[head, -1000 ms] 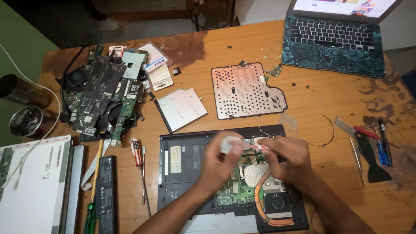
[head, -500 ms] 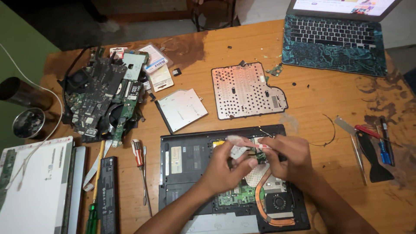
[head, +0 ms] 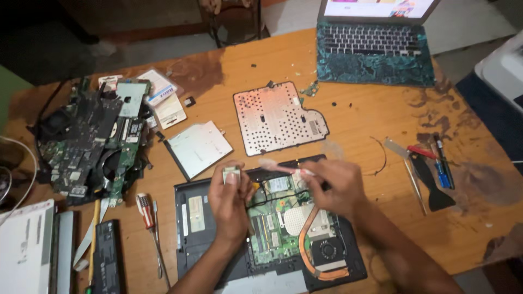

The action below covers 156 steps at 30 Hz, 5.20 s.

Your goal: The person removes a hard drive and a bottom cover from a laptop, then uses a toothbrush and a screwdriver to clean the internal components and a small white part. The cleaned parts are placed on the table.

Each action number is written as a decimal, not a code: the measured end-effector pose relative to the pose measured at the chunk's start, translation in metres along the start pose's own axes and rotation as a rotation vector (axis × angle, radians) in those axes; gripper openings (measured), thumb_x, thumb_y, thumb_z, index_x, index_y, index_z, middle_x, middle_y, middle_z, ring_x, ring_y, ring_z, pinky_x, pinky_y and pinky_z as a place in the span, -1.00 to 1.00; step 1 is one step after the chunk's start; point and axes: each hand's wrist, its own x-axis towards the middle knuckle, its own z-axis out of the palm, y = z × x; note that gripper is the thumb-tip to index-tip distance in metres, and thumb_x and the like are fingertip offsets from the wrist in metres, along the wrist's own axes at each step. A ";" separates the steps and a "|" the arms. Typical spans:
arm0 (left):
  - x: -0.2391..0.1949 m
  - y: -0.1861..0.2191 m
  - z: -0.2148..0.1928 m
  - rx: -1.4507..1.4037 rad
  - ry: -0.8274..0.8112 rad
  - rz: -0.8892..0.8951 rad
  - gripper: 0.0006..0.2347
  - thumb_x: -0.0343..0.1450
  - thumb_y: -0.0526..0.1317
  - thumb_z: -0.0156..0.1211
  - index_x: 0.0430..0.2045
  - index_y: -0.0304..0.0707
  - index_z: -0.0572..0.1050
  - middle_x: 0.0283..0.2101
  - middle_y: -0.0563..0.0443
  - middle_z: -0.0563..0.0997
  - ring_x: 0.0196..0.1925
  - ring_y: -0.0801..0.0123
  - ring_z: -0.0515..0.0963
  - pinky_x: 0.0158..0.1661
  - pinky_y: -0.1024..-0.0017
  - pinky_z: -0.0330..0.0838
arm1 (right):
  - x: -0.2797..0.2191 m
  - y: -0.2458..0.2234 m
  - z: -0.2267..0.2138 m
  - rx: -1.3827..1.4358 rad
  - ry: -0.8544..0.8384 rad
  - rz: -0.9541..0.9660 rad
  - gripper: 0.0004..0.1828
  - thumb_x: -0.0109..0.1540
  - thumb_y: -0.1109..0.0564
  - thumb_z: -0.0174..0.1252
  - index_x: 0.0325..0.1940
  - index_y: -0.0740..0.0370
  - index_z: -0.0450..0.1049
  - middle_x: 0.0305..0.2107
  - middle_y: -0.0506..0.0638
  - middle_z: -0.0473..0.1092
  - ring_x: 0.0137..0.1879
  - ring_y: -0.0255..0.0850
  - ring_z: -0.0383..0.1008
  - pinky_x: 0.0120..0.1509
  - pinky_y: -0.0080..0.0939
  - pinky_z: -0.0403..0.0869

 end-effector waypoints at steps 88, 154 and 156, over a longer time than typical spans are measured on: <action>-0.118 0.094 -0.138 1.867 0.505 -0.242 -0.78 0.45 -0.03 0.25 -0.29 -0.17 0.68 -0.27 -0.04 0.70 -0.26 0.02 0.67 -0.25 0.16 0.49 | -0.168 0.040 -0.081 -0.526 0.215 0.550 -0.63 0.38 0.39 0.15 0.27 0.25 0.41 -0.06 0.17 0.44 -0.02 0.01 0.47 0.11 -0.10 0.47; 0.037 0.021 -0.006 1.495 -0.527 0.334 -0.91 0.19 -0.34 0.26 -0.50 -0.27 0.52 -0.42 -0.10 0.52 -0.25 0.01 0.53 -0.23 0.10 0.41 | -0.025 0.027 0.048 0.621 -0.138 0.173 -0.91 0.32 0.38 0.12 -0.24 0.30 0.49 -0.19 0.10 0.56 0.00 -0.12 0.64 0.11 -0.17 0.64; 0.036 0.021 -0.006 1.516 -0.511 0.327 -0.91 0.20 -0.35 0.27 -0.50 -0.27 0.53 -0.42 -0.11 0.52 -0.26 0.01 0.53 -0.24 0.10 0.41 | -0.024 0.026 0.047 0.550 -0.119 0.078 -0.89 0.26 0.42 0.12 -0.25 0.30 0.48 -0.22 0.11 0.56 -0.03 -0.09 0.65 0.07 -0.17 0.64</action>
